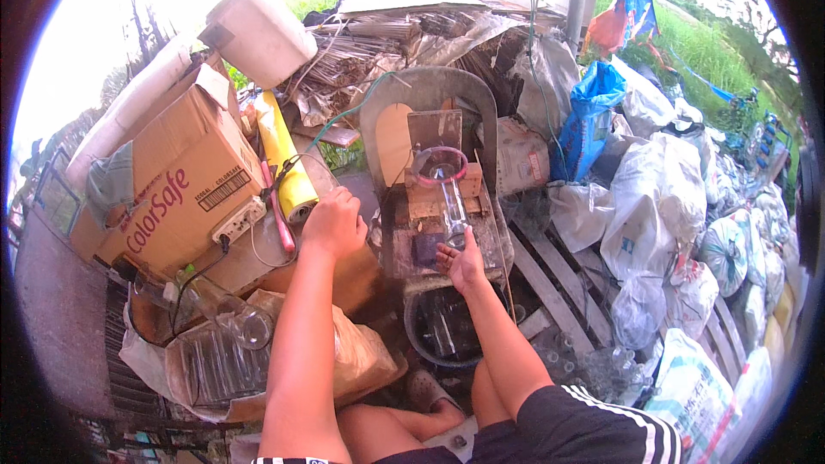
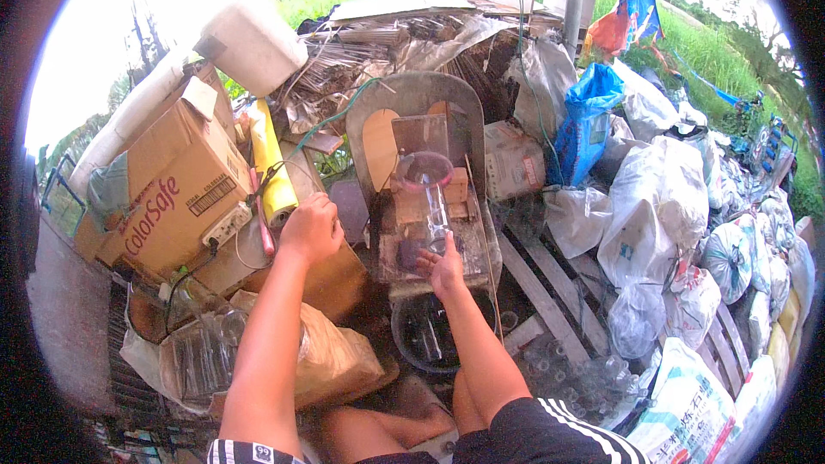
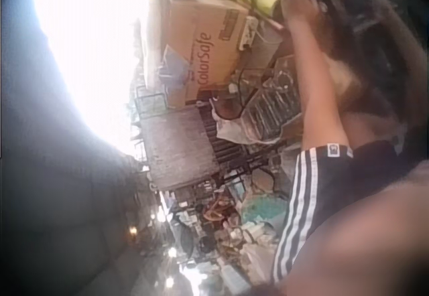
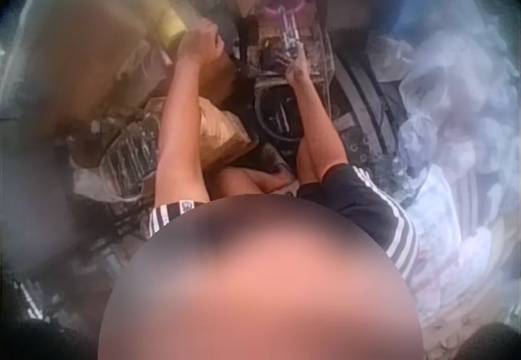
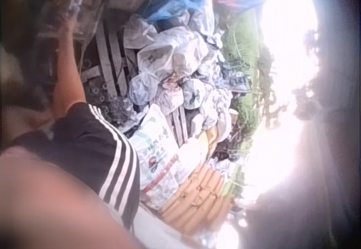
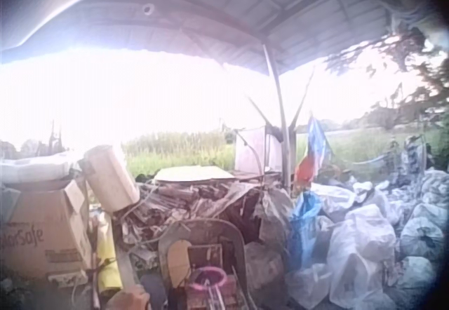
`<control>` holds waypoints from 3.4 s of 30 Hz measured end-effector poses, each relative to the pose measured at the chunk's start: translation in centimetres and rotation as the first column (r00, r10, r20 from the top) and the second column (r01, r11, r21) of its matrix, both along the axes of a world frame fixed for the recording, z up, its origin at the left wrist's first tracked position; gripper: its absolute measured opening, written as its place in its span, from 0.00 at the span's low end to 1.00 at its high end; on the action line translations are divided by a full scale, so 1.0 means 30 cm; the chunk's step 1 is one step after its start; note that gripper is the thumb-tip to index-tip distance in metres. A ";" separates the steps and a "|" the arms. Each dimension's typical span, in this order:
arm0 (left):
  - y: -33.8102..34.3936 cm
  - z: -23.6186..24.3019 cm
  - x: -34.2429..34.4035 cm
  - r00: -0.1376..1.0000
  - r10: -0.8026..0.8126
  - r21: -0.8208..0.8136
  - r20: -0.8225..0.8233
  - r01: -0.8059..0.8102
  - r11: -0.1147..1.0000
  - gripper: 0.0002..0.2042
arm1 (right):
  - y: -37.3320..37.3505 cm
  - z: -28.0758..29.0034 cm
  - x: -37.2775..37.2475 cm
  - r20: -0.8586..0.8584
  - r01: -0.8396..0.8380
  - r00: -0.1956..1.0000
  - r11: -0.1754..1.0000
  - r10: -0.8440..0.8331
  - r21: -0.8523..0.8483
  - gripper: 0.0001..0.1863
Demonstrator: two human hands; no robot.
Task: The person sits on the ground and uses a grinding wheel to smooth the rim of a clear glass bottle. They repeatedly dip the bottle into a bucket of water and rotate it against the spinning wheel. After grinding, the person places the bottle into a sack with other bottles.
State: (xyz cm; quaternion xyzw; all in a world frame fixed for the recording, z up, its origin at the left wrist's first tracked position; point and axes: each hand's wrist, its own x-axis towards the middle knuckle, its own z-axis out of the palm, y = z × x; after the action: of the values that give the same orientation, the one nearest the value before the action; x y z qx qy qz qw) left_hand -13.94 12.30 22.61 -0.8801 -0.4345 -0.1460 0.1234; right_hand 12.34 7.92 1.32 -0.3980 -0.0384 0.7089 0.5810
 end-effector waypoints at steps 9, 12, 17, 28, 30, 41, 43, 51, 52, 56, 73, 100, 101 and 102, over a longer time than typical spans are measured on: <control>-0.006 0.008 0.001 0.998 -0.040 0.016 0.055 0.039 0.999 0.07 | 0.026 -0.033 -0.077 0.410 0.200 0.887 0.977 -0.214 0.075 0.47; -0.008 0.010 0.002 0.999 -0.025 0.014 0.043 0.025 1.000 0.07 | -0.004 0.014 -0.039 -0.064 0.087 0.994 0.994 -0.083 0.067 0.47; -0.010 0.011 0.005 0.999 -0.021 0.020 0.037 0.020 1.000 0.07 | -0.019 0.043 -0.055 0.288 0.064 0.954 0.995 -0.082 0.073 0.46; -0.008 0.011 0.004 0.999 -0.033 0.022 0.032 0.032 0.999 0.07 | 0.012 0.001 -0.029 -0.194 -0.017 0.981 1.000 0.015 -0.011 0.46; -0.007 0.010 0.005 0.999 -0.033 0.021 0.036 0.033 0.999 0.07 | 0.011 0.010 -0.045 0.127 0.084 0.988 0.996 -0.084 0.011 0.45; -0.004 0.006 0.002 0.999 -0.032 0.013 0.041 0.032 0.999 0.08 | -0.015 0.047 -0.055 -0.414 0.088 0.906 0.996 -0.085 -0.010 0.46; -0.004 0.007 0.003 0.999 -0.024 0.009 0.030 0.023 1.000 0.08 | -0.024 0.049 -0.047 -0.302 0.033 0.953 0.997 -0.012 0.067 0.47; 0.000 0.007 0.001 0.998 -0.042 0.019 0.040 0.042 0.999 0.08 | 0.003 0.028 -0.116 0.653 0.197 0.714 0.968 -0.251 0.157 0.48; -0.001 0.007 0.000 0.998 -0.042 0.017 0.038 0.041 0.999 0.08 | 0.007 0.029 -0.118 0.568 0.200 0.783 0.967 -0.253 0.156 0.48; -0.003 0.008 0.001 0.999 -0.028 0.004 0.035 0.028 1.000 0.08 | -0.010 0.044 -0.074 -0.140 0.163 0.978 0.985 -0.153 0.064 0.45; -0.005 0.010 0.003 1.000 -0.003 -0.003 0.007 0.003 1.000 0.09 | -0.010 0.013 -0.042 -0.181 0.081 0.981 0.992 -0.063 0.094 0.45; -0.007 0.015 0.005 1.000 -0.009 0.004 0.006 0.009 1.000 0.09 | 0.020 -0.007 -0.097 0.116 0.125 0.985 0.992 -0.125 0.009 0.44; -0.009 0.015 0.006 1.000 -0.003 -0.006 0.006 0.003 1.000 0.09 | 0.013 -0.004 -0.084 0.008 0.096 0.995 0.994 -0.096 0.045 0.44; -0.010 0.017 0.007 1.000 0.001 -0.016 0.005 -0.001 1.000 0.09 | 0.010 -0.001 -0.075 -0.099 0.072 0.993 0.994 -0.064 0.085 0.44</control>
State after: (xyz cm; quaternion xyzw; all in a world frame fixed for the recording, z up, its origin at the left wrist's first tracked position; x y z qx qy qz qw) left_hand -13.74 12.01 23.13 -0.8804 -0.4366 -0.1447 0.1154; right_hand 10.10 8.21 1.29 -0.3384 -0.0279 0.7047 0.6230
